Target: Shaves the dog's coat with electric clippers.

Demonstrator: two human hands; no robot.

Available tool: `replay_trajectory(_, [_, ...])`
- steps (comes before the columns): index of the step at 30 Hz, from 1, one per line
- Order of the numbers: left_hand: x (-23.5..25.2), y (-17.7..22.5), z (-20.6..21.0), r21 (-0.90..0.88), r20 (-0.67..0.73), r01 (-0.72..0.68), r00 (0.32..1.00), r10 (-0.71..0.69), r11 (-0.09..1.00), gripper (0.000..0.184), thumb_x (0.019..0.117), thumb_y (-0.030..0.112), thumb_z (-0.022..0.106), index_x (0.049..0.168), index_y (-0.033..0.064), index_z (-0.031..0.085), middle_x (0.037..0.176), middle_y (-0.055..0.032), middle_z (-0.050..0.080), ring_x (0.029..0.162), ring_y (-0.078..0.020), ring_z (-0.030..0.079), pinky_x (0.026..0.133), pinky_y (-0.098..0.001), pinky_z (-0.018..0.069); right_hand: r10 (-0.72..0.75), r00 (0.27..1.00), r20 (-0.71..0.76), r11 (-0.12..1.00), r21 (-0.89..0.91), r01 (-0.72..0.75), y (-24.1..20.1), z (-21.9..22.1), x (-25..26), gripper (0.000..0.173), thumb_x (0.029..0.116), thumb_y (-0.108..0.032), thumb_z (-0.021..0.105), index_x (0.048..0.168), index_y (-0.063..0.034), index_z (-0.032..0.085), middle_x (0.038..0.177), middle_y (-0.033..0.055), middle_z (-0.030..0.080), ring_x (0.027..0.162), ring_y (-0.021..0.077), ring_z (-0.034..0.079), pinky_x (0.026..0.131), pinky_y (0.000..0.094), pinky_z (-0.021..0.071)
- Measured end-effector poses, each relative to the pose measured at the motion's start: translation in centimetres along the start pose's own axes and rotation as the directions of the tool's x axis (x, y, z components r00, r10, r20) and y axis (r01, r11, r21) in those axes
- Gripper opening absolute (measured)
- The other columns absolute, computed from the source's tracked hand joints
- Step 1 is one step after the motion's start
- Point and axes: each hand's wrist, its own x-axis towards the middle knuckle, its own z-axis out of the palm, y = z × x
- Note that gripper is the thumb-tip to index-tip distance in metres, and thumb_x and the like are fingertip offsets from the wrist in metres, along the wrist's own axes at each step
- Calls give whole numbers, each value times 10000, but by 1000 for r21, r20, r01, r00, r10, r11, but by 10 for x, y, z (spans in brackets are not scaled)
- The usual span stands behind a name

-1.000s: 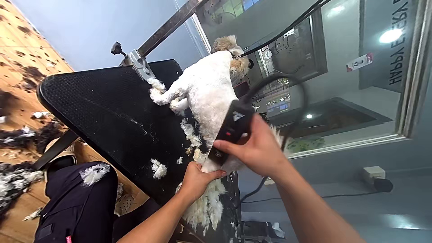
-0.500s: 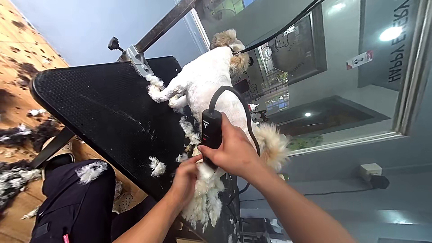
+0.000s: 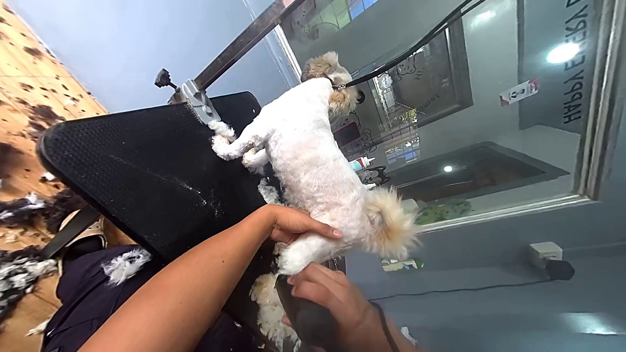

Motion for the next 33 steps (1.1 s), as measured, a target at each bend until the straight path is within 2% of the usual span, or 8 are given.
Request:
replay_trajectory(4, [9, 18, 5, 118, 24, 71, 997, -74, 990, 344, 993, 372, 662, 1191, 91, 663, 996, -26, 724, 908, -104, 702, 842, -312, 585, 144, 950, -276, 978, 185, -94, -10, -36, 0, 441, 822, -242, 875, 1181, -132, 646, 1057, 69, 722, 992, 194, 711, 859, 376, 630])
replay_trajectory(7, [9, 23, 4, 176, 53, 73, 995, -84, 982, 341, 1038, 430, 562, 1129, 120, 670, 951, 12, 706, 859, -57, 677, 787, -271, 567, 240, 817, -524, 971, 120, -208, -17, -56, 22, 552, 774, -223, 912, 1226, -257, 597, 1044, -66, 716, 947, 111, 721, 824, 316, 647])
replay_trajectory(9, [7, 28, 2, 146, 97, 66, 992, -81, 987, 408, 1062, 489, 468, 1179, 133, 631, 1000, 5, 682, 907, -74, 664, 813, -300, 564, 254, 778, -574, 960, 52, -275, -14, -56, 33, 562, 758, -206, 908, 1220, -236, 589, 1045, -64, 726, 930, 120, 738, 795, 332, 667])
replay_trajectory(15, [3, 35, 1, 148, 52, 104, 992, -113, 984, 390, 1031, 494, 540, 1154, 147, 668, 963, 13, 699, 873, -61, 673, 797, -289, 573, 273, 829, -488, 930, -89, -358, -6, -17, 26, 417, 792, -286, 878, 1093, -123, 640, 955, -11, 700, 867, 106, 704, 760, 319, 644])
replay_trajectory(19, [7, 36, 9, 231, 27, 114, 992, -124, 966, 477, 996, 523, 590, 1237, 115, 639, 1052, -37, 692, 952, -106, 667, 861, -344, 560, 277, 923, -268, 957, -10, -290, -4, -10, 13, 438, 825, -311, 862, 1153, -97, 665, 1002, 40, 717, 929, 131, 707, 801, 324, 634])
replay_trajectory(22, [10, 40, 11, 268, 64, 98, 991, -119, 959, 553, 994, 564, 568, 1307, 111, 619, 1151, -62, 681, 1047, -124, 655, 932, -374, 538, 215, 881, -421, 975, 36, -221, -10, -22, 11, 466, 788, -274, 900, 1167, -171, 650, 1018, 11, 727, 929, 140, 720, 798, 326, 645])
replay_trajectory(27, [14, 46, 8, 182, 160, 40, 985, -70, 982, 481, 1036, 492, 534, 1303, 99, 609, 1168, -56, 677, 1073, -119, 654, 947, -366, 544, 157, 663, -732, 929, -118, -350, -7, -12, 24, 485, 750, -260, 905, 1120, -204, 597, 961, -49, 693, 862, 103, 710, 756, 295, 645])
replay_trajectory(33, [27, 47, 4, 169, 240, 6, 970, -47, 986, 398, 1053, 439, 500, 1242, 108, 615, 1063, -32, 672, 961, -102, 657, 865, -345, 562, 293, 792, -536, 882, -167, -440, -4, 31, 15, 428, 830, -344, 845, 1147, -144, 640, 982, 47, 689, 922, 147, 699, 767, 313, 624])
